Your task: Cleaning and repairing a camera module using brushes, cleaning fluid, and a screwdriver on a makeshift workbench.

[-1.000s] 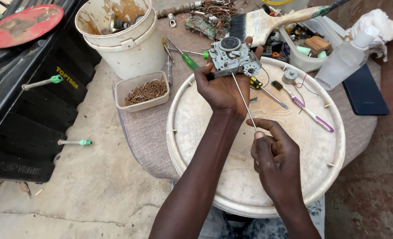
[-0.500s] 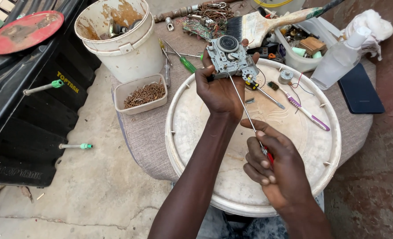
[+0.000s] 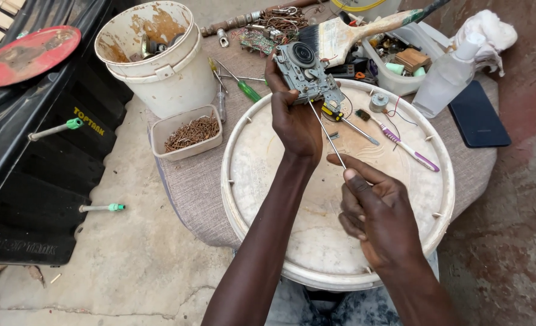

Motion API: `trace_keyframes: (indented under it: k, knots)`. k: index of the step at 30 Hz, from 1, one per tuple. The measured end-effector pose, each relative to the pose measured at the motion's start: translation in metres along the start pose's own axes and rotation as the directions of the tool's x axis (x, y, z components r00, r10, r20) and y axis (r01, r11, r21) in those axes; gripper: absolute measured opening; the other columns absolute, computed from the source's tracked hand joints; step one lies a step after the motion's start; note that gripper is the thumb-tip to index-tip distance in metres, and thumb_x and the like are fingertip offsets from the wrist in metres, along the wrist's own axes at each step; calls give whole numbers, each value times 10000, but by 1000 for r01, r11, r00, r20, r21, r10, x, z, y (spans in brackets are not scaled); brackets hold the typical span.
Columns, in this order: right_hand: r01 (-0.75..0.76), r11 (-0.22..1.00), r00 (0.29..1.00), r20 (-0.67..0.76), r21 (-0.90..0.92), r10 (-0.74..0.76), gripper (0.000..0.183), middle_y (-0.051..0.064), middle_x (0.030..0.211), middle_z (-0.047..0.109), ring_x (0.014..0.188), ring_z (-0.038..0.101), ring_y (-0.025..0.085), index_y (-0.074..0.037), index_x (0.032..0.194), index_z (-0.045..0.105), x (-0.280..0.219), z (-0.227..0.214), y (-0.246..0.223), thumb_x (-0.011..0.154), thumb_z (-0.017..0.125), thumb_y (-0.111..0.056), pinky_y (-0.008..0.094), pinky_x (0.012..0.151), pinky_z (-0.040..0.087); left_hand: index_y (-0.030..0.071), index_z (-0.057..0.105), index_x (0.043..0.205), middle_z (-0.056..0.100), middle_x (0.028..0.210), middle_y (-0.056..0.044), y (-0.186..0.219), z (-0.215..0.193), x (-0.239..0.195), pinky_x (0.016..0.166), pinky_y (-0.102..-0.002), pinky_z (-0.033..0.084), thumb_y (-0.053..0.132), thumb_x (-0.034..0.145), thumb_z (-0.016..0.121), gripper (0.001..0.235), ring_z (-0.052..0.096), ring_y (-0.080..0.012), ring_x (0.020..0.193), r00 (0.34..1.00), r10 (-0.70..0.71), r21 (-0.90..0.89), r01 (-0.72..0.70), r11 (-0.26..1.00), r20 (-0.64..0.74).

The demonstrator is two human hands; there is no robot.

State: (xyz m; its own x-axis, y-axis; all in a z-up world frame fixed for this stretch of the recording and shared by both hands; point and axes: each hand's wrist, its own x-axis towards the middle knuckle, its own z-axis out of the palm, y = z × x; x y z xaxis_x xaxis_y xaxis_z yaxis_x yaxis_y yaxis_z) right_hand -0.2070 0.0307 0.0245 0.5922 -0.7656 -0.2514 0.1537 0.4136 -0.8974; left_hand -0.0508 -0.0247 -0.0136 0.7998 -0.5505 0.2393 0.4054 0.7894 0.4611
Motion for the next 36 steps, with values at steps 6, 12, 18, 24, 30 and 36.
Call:
trace_keyframes:
  k: [6,12,18,24,30,36]
  knots:
    - [396,123,704,215,-910,-677,347,124,707,698,430,453,204,-135,1238,738,-3,-9,8,913,646,-54,385,490,349,127,318,1517,442,1390,-119,2,-3,0,812,-336,463,107,866,422,659,475,-219,1052,996,90,69,-89,994,-11]
    - [166,169,870,63,-971,-490,497,158,494,474,566,459,426,-97,593,518,-2,-3,-19,969,590,-413,461,581,338,167,272,1529,400,1439,-103,20,-4,-11,756,-346,405,74,855,414,695,475,-226,984,977,104,115,-83,990,-188]
    - [176,415,941,29,-893,-338,356,16,485,363,471,334,114,-139,611,627,-2,-11,-5,932,573,-283,311,517,302,189,257,1542,362,1484,-8,31,-12,-23,763,-288,401,82,891,411,677,460,-140,966,978,151,189,-122,974,-146]
    - [363,369,879,183,-856,-441,285,-36,518,514,482,334,67,-104,701,677,-15,-17,9,956,610,-211,296,483,276,207,311,1503,461,1293,7,55,16,-43,692,-268,337,122,765,413,750,363,-109,775,901,40,310,106,945,-432]
    - [413,189,801,257,-891,-541,287,-13,589,555,497,408,129,-113,712,581,-8,-25,21,978,629,-210,338,500,305,215,259,1527,436,991,-8,49,6,-42,769,-282,360,124,749,425,800,361,-116,766,918,8,405,167,899,-396]
    - [361,526,880,95,-770,-465,270,75,441,403,411,353,119,-71,798,666,0,-20,12,1014,584,-211,279,422,319,251,97,1560,98,1538,-136,16,-28,-11,1026,-457,364,123,837,498,836,326,-276,1254,997,64,329,-47,943,-41]
